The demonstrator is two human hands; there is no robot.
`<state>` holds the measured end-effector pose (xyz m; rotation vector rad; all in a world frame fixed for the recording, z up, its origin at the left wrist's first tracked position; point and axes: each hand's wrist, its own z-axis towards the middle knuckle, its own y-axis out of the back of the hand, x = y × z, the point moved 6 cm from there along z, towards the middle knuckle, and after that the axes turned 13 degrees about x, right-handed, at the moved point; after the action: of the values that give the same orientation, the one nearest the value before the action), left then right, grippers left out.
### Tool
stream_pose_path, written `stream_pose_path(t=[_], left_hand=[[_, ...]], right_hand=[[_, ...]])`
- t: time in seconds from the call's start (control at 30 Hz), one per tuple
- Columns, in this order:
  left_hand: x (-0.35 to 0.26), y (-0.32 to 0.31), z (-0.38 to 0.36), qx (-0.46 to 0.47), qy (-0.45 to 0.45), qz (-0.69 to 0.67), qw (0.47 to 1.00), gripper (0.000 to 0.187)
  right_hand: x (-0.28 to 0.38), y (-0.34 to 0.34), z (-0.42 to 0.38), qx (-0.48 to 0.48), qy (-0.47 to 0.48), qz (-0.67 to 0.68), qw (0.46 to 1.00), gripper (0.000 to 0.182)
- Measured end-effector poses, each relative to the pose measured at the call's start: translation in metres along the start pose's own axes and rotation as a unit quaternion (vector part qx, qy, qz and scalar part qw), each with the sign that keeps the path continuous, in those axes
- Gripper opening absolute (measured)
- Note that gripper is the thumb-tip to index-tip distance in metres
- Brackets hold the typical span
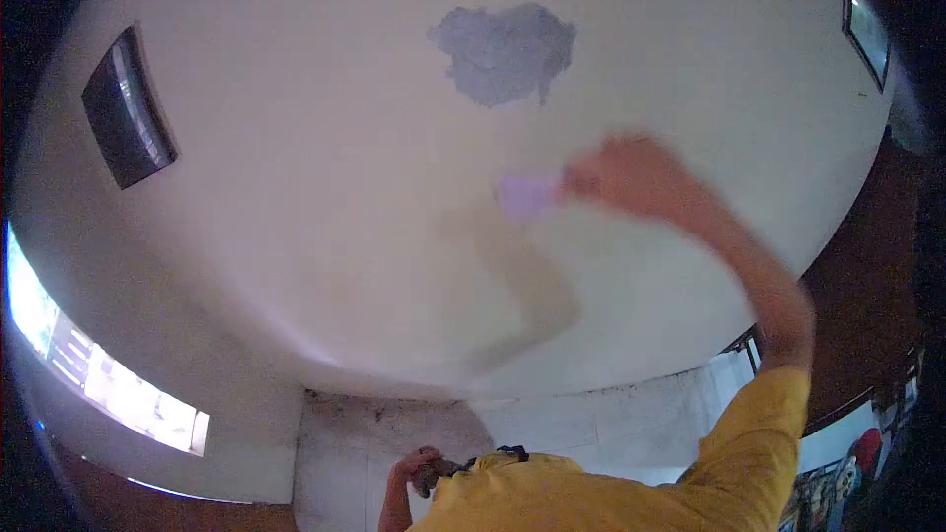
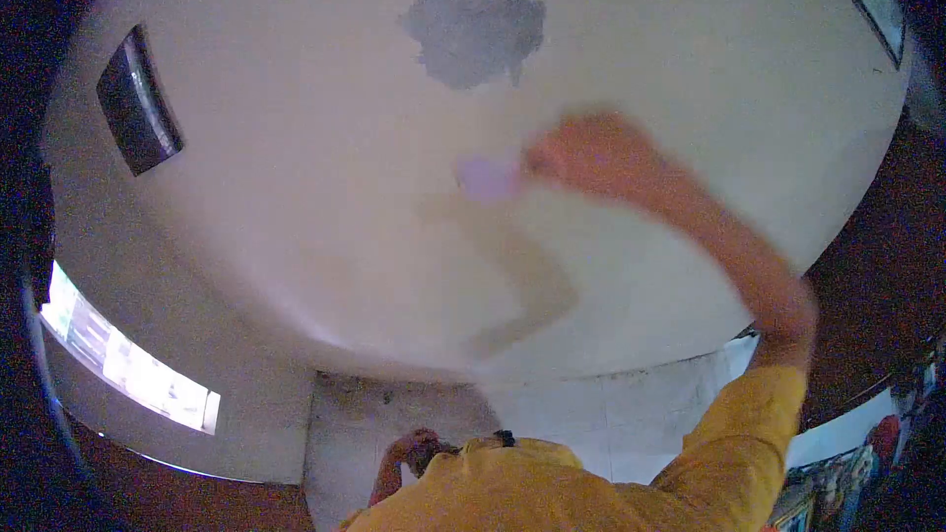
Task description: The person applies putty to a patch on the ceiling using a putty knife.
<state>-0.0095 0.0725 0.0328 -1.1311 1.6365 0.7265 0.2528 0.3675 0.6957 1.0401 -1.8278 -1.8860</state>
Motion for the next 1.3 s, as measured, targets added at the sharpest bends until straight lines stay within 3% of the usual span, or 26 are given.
stream_pose_path(t=[0.03,0.1,0.17,0.23,0.27,0.3,0.33,0.37,0.4,0.43,0.5,0.6,1.0,1.07,1.1,1.17,1.27,1.3], left_hand=[[-0.007,0.0,-0.003,-0.016,-0.037,0.041,0.998,0.035],[-0.035,-0.012,-0.008,0.005,-0.01,0.057,0.998,0.037],[-0.028,-0.016,0.002,0.026,0.194,-0.063,0.979,0.041],[0.029,-0.01,0.016,0.079,0.071,-0.037,0.994,0.041],[0.021,-0.013,0.019,0.116,0.064,0.104,0.986,0.039],[0.015,-0.015,0.022,0.143,0.048,0.244,0.958,0.037],[0.015,-0.025,0.027,0.136,0.071,0.154,0.976,0.035],[0.021,-0.035,0.031,0.125,0.093,0.063,0.986,0.033],[0.018,-0.041,0.036,0.11,0.115,-0.029,0.987,0.031],[0.018,-0.045,0.035,0.094,0.121,-0.058,0.986,0.031],[0.009,-0.055,0.038,0.074,0.129,-0.066,0.987,0.032],[0.002,-0.066,0.033,0.053,0.135,-0.067,0.987,0.032],[-0.002,-0.064,0.018,0.032,0.148,-0.073,0.986,0.033],[-0.009,-0.053,0.014,0.032,0.148,-0.074,0.986,0.033],[-0.006,-0.05,0.01,0.029,0.15,-0.078,0.985,0.033],[-0.002,-0.041,0.005,0.024,0.151,-0.09,0.984,0.034],[-0.002,-0.017,0.009,0.021,0.149,-0.094,0.984,0.034],[-0.003,-0.006,0.012,0.022,0.149,-0.095,0.984,0.034]], right_hand=[[0.002,-0.056,-0.006,0.025,0.01,0.058,0.998,0.046],[0.011,-0.182,-0.011,0.105,0.03,0.257,0.96,0.05],[0.022,-0.34,-0.007,0.187,-0.04,0.379,0.906,0.049],[0.044,-0.506,-0.03,0.11,-0.077,0.395,0.909,0.053],[0.063,-0.613,-0.048,0.112,-0.144,0.415,0.892,0.056],[0.088,-0.624,-0.081,0.249,-0.138,0.441,0.851,0.059],[0.12,-0.694,-0.113,0.252,-0.055,0.39,0.884,0.041],[0.144,-0.809,-0.16,0.322,-0.128,0.597,0.723,0.054],[0.175,-0.818,-0.205,0.152,-0.016,0.739,0.656,0.046],[0.194,-0.859,-0.251,0.239,-0.082,0.773,0.582,0.045],[0.195,-0.84,-0.285,0.349,-0.197,0.78,0.481,0.043],[0.188,-0.826,-0.293,0.377,-0.232,0.787,0.43,0.04],[0.205,-0.835,-0.241,0.362,-0.181,0.805,0.434,0.029],[0.211,-0.857,-0.205,0.328,-0.133,0.816,0.456,0.028],[0.2,-0.87,-0.167,0.433,-0.185,0.674,0.569,0.031],[0.208,-0.892,-0.128,0.183,0.004,0.71,0.68,0.027],[0.177,-0.835,-0.054,0.258,-0.147,0.68,0.671,0.026],[0.177,-0.809,-0.037,0.255,-0.146,0.681,0.67,0.029]])
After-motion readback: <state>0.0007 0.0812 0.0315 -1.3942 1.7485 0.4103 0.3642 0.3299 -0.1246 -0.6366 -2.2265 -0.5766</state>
